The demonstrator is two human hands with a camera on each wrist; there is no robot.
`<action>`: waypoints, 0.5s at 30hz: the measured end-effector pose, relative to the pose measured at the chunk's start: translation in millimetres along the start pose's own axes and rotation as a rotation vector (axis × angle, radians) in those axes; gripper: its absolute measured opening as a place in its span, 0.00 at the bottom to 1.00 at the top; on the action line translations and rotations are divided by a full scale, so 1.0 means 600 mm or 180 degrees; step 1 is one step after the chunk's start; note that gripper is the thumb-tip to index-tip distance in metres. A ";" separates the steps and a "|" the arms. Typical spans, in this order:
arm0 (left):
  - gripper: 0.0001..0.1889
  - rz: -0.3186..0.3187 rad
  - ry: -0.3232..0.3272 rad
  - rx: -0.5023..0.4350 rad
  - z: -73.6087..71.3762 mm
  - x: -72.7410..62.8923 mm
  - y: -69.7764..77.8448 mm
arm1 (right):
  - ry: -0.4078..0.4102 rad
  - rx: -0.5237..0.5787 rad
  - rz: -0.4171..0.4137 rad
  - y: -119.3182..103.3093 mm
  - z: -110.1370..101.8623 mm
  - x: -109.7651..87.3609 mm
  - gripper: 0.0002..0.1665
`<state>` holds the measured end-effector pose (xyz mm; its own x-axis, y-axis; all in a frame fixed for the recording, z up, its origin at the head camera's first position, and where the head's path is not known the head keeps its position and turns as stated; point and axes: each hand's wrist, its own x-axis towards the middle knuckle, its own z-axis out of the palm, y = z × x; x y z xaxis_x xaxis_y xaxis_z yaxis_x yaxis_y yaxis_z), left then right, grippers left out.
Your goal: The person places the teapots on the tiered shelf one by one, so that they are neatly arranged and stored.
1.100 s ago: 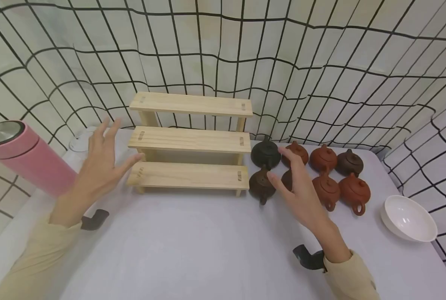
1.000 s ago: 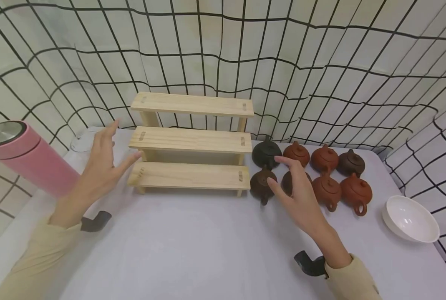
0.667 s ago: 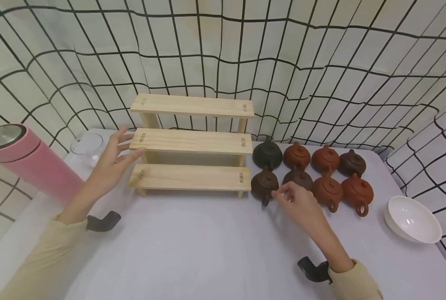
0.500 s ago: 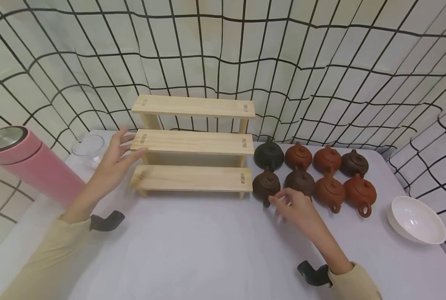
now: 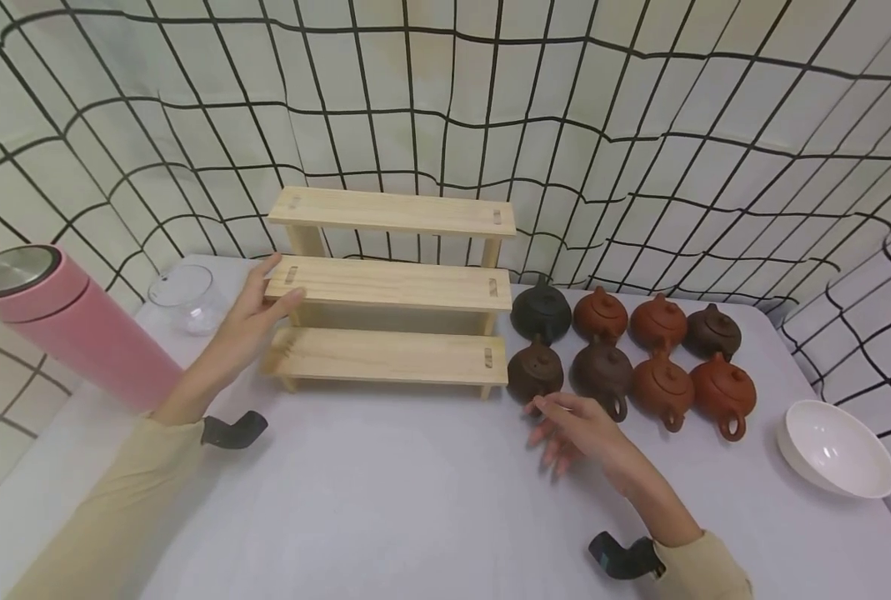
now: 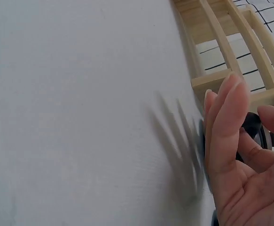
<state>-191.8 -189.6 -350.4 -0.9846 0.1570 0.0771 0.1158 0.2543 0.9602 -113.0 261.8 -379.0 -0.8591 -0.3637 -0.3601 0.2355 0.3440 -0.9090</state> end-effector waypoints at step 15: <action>0.43 -0.0042 -0.0072 0.0014 -0.002 0.002 0.003 | 0.0039 0.0055 -0.0048 -0.003 0.007 0.003 0.31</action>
<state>-192.7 -190.2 -348.3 -0.9828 0.1753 0.0583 0.1034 0.2607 0.9599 -113.0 257.1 -379.0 -0.8681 -0.3581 -0.3438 0.2301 0.3234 -0.9178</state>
